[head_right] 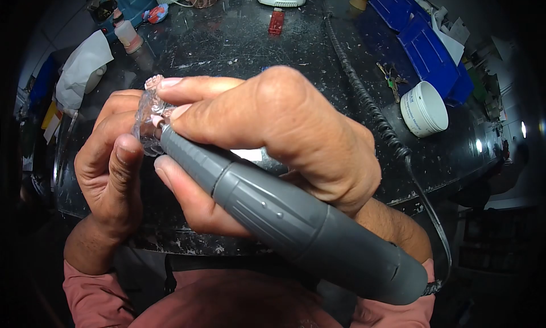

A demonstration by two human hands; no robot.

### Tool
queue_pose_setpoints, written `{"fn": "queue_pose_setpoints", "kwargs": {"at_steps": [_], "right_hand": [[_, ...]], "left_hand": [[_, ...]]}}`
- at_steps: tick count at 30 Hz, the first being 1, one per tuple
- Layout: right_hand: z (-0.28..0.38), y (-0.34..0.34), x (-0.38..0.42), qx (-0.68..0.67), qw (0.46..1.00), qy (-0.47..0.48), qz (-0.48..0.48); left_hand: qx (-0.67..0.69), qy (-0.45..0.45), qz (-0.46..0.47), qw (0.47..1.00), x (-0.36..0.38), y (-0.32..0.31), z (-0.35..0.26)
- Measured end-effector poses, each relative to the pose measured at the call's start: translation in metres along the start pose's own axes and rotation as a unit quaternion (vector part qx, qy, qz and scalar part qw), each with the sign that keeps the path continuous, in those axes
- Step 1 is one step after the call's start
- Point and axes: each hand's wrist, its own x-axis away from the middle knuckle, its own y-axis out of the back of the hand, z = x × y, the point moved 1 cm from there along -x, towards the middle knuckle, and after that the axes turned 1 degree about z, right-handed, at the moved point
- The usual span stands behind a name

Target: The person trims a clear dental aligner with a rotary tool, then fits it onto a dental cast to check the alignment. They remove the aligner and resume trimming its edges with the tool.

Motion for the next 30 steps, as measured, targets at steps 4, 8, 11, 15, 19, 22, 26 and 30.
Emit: {"fn": "queue_pose_setpoints", "kwargs": {"at_steps": [4, 8, 11, 15, 19, 22, 26, 30], "right_hand": [[0.0008, -0.0011, 0.0002, 0.008, 1.0, -0.006, -0.002], [0.0007, -0.003, 0.0024, -0.002, 1.0, -0.022, -0.004], [-0.0005, -0.0033, 0.0016, -0.007, 1.0, -0.009, -0.007], [0.0037, -0.001, 0.0005, -0.017, 1.0, -0.015, 0.0], [0.0011, -0.0028, 0.0, -0.005, 1.0, 0.005, -0.005], [-0.0014, -0.0038, 0.0005, -0.004, 1.0, 0.012, -0.008], [-0.0011, -0.0042, 0.0013, -0.015, 1.0, 0.011, -0.011], [0.0002, -0.0043, 0.0004, -0.013, 1.0, 0.008, -0.021]], "left_hand": [[0.0, 0.011, 0.0, 1.0, 0.0003, -0.0002, -0.0014], [0.001, 0.021, -0.005, 1.0, 0.0006, -0.0012, -0.0017], [0.001, 0.02, -0.006, 1.0, 0.0007, -0.0008, -0.0016], [0.008, 0.001, 0.003, 1.0, 0.0001, -0.0006, -0.0014], [0.007, 0.009, -0.004, 1.0, 0.001, -0.0009, -0.0016], [0.017, 0.014, 0.003, 1.0, 0.0016, -0.0007, -0.0009], [0.005, 0.012, 0.002, 1.0, 0.0015, -0.0009, -0.0007], [0.005, 0.003, -0.001, 1.0, 0.0017, -0.0008, 0.0005]]}}
